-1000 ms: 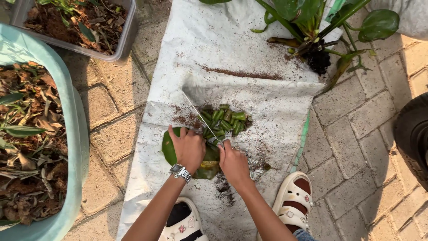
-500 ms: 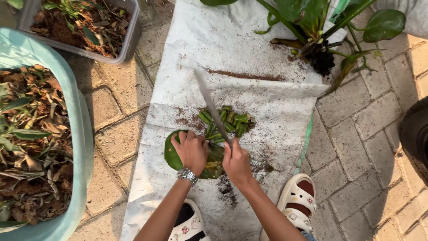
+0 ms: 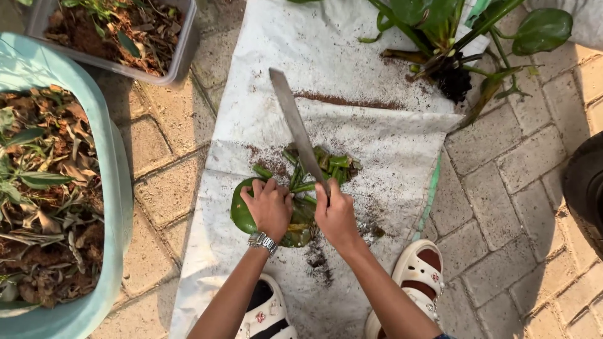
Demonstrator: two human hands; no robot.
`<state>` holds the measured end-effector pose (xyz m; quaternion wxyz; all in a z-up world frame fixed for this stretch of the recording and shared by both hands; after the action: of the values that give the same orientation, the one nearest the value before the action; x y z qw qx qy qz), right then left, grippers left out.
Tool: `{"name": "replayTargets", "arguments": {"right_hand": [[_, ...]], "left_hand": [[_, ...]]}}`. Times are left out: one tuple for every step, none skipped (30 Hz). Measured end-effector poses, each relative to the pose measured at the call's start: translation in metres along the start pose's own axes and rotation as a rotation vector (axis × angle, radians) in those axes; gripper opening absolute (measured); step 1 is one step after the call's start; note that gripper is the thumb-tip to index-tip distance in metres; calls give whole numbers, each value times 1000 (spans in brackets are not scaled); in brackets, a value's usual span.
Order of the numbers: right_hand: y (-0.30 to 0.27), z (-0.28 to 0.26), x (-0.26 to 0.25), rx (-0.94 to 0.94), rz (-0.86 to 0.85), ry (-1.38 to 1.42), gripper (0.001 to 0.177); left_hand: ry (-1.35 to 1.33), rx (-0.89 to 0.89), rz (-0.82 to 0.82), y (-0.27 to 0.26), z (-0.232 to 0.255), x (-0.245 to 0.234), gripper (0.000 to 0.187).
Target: Prune the leaves of a plant using a knife.
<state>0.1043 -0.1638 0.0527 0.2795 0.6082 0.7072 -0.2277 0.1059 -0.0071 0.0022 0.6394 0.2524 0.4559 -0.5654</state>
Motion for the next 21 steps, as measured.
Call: {"name": "replayTargets", "arguments": {"right_hand": [[3,-13,-4,-103,54,18,32],[-2,7,8,-107,57,20,32],[-13,33,32,-46,-100,-132,32],[-27,60,54,15,-258,-285,32],[-29,61,55,13,-253,-283,32],[-30,60,54,-11,-254,-365,33],[-33,59,52,-39,-260,-449,34],[-28,57,48,-42,-261,-450,34],[-26,54,45,-46,-252,-429,37],[-23,50,43,-50,-243,-408,40],[-14,47,35,-59,-237,-408,40],[-10,56,38,32,-373,-446,40],[-17,65,38,134,-520,-482,41],[-21,76,36,135,-524,-483,41],[-15,77,31,26,-452,-489,41],[-9,77,25,-83,-380,-494,42],[-7,72,20,-87,-379,-496,42],[-7,76,15,12,-378,-395,39],[-13,81,11,118,-385,-291,37],[-16,73,12,122,-390,-291,37],[-18,64,9,141,-303,-170,37]], "left_hand": [[8,-5,-10,3,0,0,7],[10,-4,-5,5,0,-1,7],[-7,10,2,3,1,-3,8],[-23,24,8,1,2,-5,8],[-21,28,11,-1,2,-6,8],[4,53,7,-4,4,-5,9],[26,72,3,-9,7,-4,10],[25,70,6,-7,8,-6,10],[48,100,34,-7,10,-10,10],[71,130,61,-7,12,-15,10],[71,132,72,-6,11,-15,10],[68,116,57,-3,8,-12,10],[64,95,28,-8,5,-8,11],[63,93,25,-11,2,-6,11],[54,104,46,-10,1,-8,11],[46,116,66,-8,0,-9,11],[44,115,70,-8,0,-10,11],[20,84,55,-5,-2,-9,10],[-3,49,30,-8,-5,-7,9],[-4,46,25,-7,-4,-7,9],[-18,29,28,-6,-5,-9,9]]}}
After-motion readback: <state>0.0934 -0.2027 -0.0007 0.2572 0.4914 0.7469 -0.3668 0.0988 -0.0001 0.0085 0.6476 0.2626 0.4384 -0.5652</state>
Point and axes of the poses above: each hand's wrist, its own y-axis towards the middle knuckle, its own x-axis out of the palm, z = x × y, the point moved 10 cm from there along y, towards the middle knuckle, and after that the axes turned 13 degrees about -x, right-handed, at the moved point
